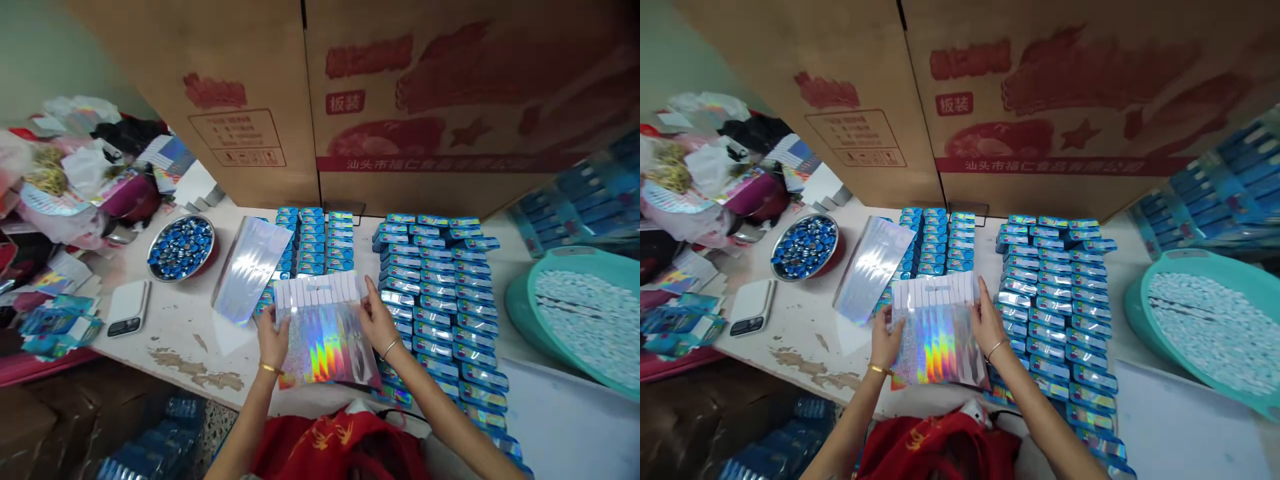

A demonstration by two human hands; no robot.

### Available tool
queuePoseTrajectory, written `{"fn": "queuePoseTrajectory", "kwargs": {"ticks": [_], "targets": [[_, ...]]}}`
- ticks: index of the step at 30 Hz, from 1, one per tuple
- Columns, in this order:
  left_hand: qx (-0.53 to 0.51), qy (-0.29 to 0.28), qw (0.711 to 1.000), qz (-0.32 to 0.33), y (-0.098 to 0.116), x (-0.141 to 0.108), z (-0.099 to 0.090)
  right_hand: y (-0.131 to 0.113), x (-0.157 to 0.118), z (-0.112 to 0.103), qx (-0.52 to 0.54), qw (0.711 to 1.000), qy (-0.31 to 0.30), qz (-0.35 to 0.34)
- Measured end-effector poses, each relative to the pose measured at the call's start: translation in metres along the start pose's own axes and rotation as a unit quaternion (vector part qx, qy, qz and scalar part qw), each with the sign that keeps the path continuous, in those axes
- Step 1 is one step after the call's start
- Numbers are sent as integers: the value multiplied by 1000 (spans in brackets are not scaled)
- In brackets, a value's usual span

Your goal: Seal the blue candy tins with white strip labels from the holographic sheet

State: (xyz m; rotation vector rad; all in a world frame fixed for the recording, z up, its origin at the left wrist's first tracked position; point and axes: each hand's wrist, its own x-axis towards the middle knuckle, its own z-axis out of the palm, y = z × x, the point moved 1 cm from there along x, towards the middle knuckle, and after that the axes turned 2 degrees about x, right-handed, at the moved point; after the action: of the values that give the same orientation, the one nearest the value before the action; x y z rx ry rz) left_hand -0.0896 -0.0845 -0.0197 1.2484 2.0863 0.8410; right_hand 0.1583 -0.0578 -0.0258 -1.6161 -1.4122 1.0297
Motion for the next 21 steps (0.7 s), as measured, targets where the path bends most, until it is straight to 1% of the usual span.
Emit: {"fn": "queuePoseTrajectory", "kwargs": {"ticks": [1, 3, 5, 7, 9, 11, 12, 14, 16, 17, 18, 19, 20, 21], "targets": [[-72, -11, 997, -13, 1, -6, -3, -4, -8, -2, 39, 999, -7, -3], [-194, -29, 979, -63, 3, -16, -15, -11, -25, -11, 124, 992, -18, 11], [-272, -43, 953, -124, 6, -23, -31, -17, -41, -25, 220, 974, -25, 44], [-318, -56, 933, -160, 15, -31, -50, -23, -56, -41, 307, 948, -28, 80], [-345, -72, 922, -161, 31, -41, -66, -27, -70, -57, 359, 926, -39, 110], [-364, -95, 915, -148, 50, -53, -77, -26, -82, -69, 375, 917, -44, 129], [-372, -116, 910, -142, 59, -60, -81, -24, -87, -75, 374, 917, -40, 131], [-383, -173, 899, -123, 77, -77, -85, -19, -96, -83, 355, 927, -29, 119], [-381, -220, 892, -98, 92, -93, -88, -18, -102, -91, 281, 956, 4, 80], [-378, -235, 891, -86, 98, -101, -89, -21, -105, -95, 216, 975, 36, 46], [-373, -247, 891, -74, 104, -109, -90, -29, -107, -97, 137, 988, 74, -2], [-369, -258, 891, -60, 110, -115, -90, -40, -111, -99, 53, 991, 108, -61], [-365, -269, 890, -43, 116, -121, -91, -55, -114, -99, -26, 983, 127, -129], [-360, -284, 888, -23, 122, -126, -92, -72, -118, -97, -91, 968, 123, -201]]}}
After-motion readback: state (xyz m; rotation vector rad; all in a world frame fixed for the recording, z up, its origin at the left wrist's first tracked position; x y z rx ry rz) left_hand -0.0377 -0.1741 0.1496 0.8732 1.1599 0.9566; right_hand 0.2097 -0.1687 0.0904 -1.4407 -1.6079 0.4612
